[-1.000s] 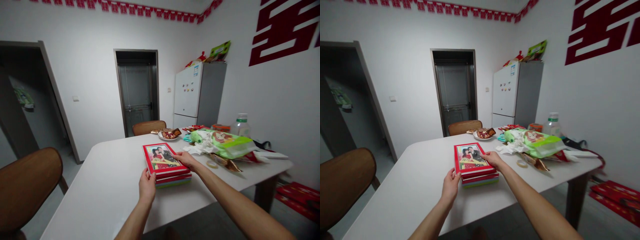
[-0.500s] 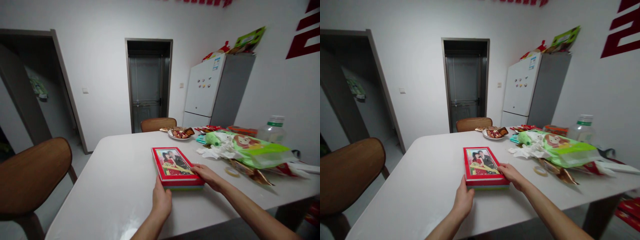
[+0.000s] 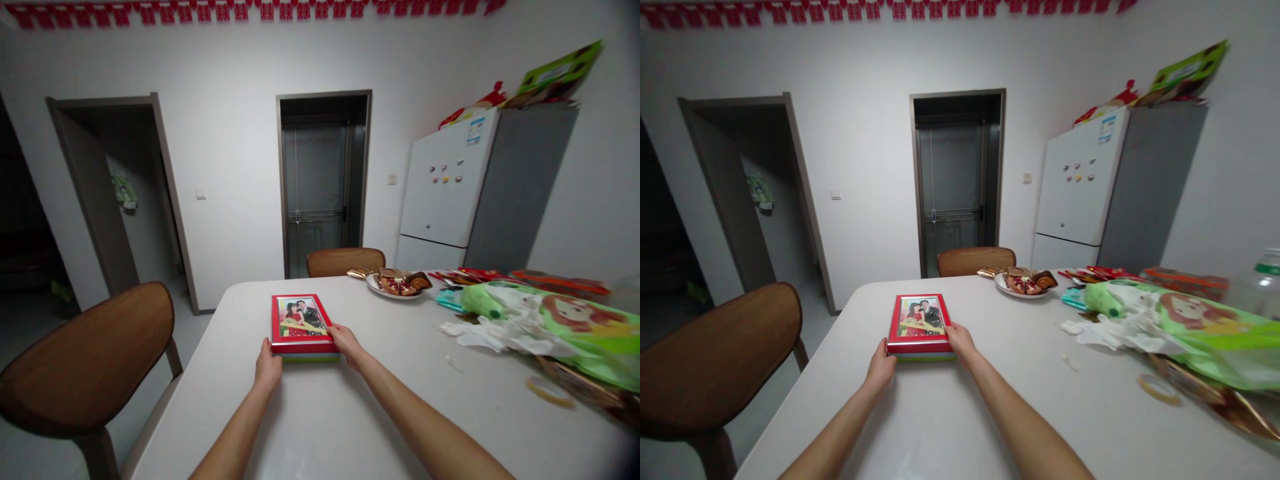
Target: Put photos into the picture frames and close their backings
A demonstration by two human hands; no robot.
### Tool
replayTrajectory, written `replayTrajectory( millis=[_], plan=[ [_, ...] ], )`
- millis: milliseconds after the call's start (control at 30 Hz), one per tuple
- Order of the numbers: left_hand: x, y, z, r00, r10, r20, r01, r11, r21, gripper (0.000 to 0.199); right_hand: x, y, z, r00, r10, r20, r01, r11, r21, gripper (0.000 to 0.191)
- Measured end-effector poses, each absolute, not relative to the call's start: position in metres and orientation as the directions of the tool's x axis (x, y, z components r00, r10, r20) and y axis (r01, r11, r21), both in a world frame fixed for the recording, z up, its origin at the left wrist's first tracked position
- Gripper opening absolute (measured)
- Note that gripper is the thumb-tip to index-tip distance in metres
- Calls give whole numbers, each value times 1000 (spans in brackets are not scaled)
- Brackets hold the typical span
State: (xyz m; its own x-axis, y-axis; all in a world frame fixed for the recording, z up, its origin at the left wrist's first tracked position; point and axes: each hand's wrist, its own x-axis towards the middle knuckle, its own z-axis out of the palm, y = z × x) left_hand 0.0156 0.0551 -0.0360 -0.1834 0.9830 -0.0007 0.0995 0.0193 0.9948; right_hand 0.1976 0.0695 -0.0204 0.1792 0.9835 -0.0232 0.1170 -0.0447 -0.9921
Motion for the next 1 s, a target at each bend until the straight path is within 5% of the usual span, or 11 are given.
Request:
replayTrajectory(
  millis=[233,400,500,667,900,1000],
  plan=[
    [-6,64,-43,-243,970,-3,68,20,998,38,194,78,-22,341,937,81,263,-13,-965,43],
    [-8,32,-18,-280,960,29,-3,-31,1000,51,181,43,-4,413,864,287,322,156,-934,57],
    [8,0,21,-160,980,116,-95,-132,987,54,149,6,24,192,913,360,40,359,-932,62],
    [23,-60,91,144,928,343,-461,-244,854,71,112,-57,82,-46,885,463,-497,382,-779,71],
    [6,-92,104,205,911,356,-599,-171,782,74,100,-85,92,-67,904,423,-589,306,-747,64],
    [5,-82,91,186,953,238,-635,-69,769,42,97,-74,77,-17,949,316,-612,240,-753,43]
  ],
)
